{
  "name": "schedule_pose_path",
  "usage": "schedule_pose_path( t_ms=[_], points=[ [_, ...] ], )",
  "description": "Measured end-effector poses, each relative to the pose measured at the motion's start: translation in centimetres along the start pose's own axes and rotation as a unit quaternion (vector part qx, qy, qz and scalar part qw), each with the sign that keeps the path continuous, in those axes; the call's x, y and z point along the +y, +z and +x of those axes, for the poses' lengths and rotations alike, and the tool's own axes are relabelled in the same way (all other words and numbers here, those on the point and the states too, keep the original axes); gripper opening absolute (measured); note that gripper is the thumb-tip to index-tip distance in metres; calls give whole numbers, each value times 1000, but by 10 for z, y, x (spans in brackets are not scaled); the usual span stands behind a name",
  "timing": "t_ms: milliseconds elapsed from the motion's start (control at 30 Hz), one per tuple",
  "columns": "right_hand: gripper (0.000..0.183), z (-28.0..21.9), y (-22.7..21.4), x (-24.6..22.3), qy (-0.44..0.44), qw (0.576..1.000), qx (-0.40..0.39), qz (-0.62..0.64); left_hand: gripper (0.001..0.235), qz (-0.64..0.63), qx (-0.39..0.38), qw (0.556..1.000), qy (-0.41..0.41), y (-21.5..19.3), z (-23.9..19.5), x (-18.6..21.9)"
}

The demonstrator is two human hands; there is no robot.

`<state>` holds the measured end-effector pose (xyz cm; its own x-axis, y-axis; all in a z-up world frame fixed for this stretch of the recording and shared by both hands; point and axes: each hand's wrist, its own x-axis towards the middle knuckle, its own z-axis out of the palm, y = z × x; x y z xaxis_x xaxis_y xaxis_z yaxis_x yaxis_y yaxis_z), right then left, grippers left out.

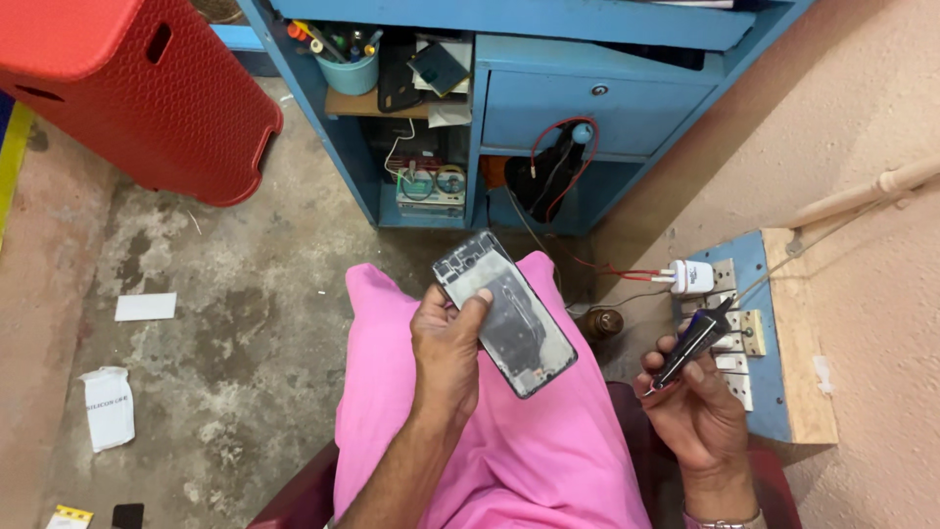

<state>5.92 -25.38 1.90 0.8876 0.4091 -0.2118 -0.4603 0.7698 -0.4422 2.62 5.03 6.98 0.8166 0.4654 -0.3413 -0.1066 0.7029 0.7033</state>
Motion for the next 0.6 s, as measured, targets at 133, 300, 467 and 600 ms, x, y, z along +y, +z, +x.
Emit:
schedule_pose_path(
  t_ms=[133,300,467,600],
  points=[
    [45,-2,-6,1,5,999,0,-41,19,-9,6,1000,25,1,-2,7],
    [45,-4,-11,5,18,996,11,-90,19,5,1,999,45,2,-4,14],
    [45,-7,-13,10,38,993,30,-108,20,-4,0,999,48,4,-5,17],
    [45,-8,-11,12,47,991,37,-116,21,-12,-6,998,56,4,-4,18]
  ],
)
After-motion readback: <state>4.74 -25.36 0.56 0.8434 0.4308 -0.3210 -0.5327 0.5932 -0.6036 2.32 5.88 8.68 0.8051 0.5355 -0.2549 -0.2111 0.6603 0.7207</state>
